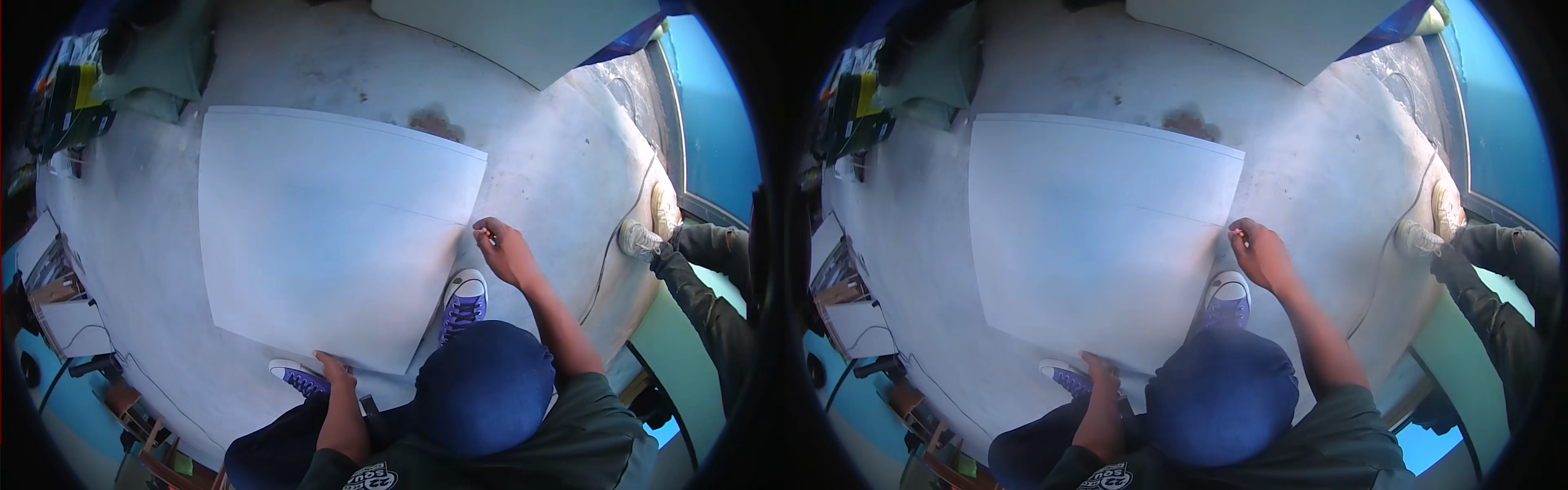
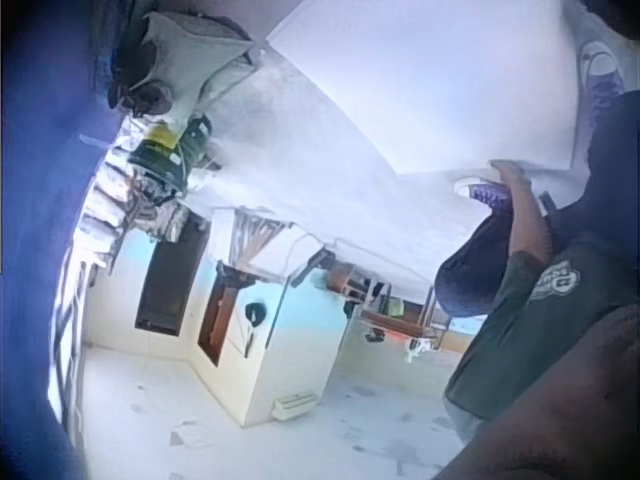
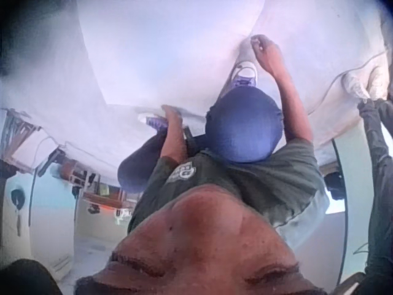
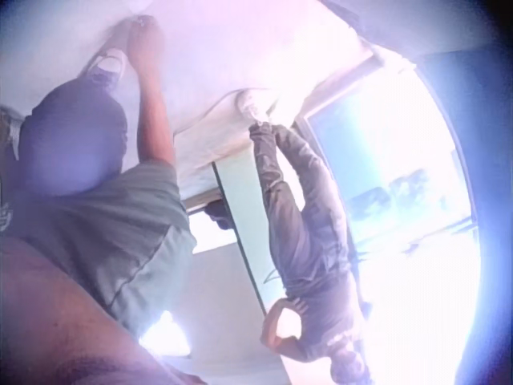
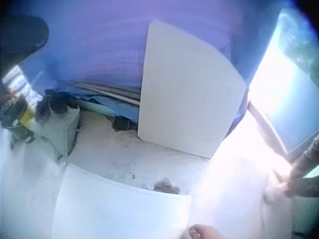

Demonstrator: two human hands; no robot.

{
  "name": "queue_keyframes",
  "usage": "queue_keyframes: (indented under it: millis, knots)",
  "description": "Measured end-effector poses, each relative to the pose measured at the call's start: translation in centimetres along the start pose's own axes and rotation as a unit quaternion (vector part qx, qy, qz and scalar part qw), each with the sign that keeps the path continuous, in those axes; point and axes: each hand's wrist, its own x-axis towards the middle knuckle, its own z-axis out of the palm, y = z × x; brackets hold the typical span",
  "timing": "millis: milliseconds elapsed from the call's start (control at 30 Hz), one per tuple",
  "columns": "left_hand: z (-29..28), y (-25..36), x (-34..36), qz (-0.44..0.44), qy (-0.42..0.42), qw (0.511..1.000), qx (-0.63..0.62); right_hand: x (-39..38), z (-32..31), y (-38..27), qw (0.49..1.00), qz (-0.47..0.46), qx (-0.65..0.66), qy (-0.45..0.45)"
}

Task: The person marks a tile with a pencil, carries it to an outdoor concrete surface, and uses an angle grinder to cut along the marked line.

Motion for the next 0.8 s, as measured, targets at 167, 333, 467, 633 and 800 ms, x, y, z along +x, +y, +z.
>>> queue_keyframes:
  millis: [167, 333, 467, 633, 800]
  knots:
    - [-4.6, 0.7, 0.0, 0.041, -0.076, 0.996, 0.028, -3.3, 2.2, -4.0, 0.999, -0.014, -0.025, 0.032]
    - [-6.7, 2.3, 1.2, 0.018, -0.103, 0.994, 0.034, -6.3, 4.8, -8.6, 0.998, -0.023, -0.04, 0.045]
    - [-7.7, 4.5, 2.6, 0.024, -0.116, 0.992, 0.032, -7.7, 8.0, -10.7, 0.999, -0.034, -0.008, 0.001]
    - [-8.5, 4.0, 2.4, 0.03, -0.102, 0.994, 0.023, -8.6, 10.2, -9.7, 0.998, -0.007, -0.057, -0.032]
    - [-9.1, 4.4, 1.6, 0.086, -0.123, 0.988, 0.047, -10.6, 12.0, -7.9, 0.993, -0.058, -0.067, -0.084]
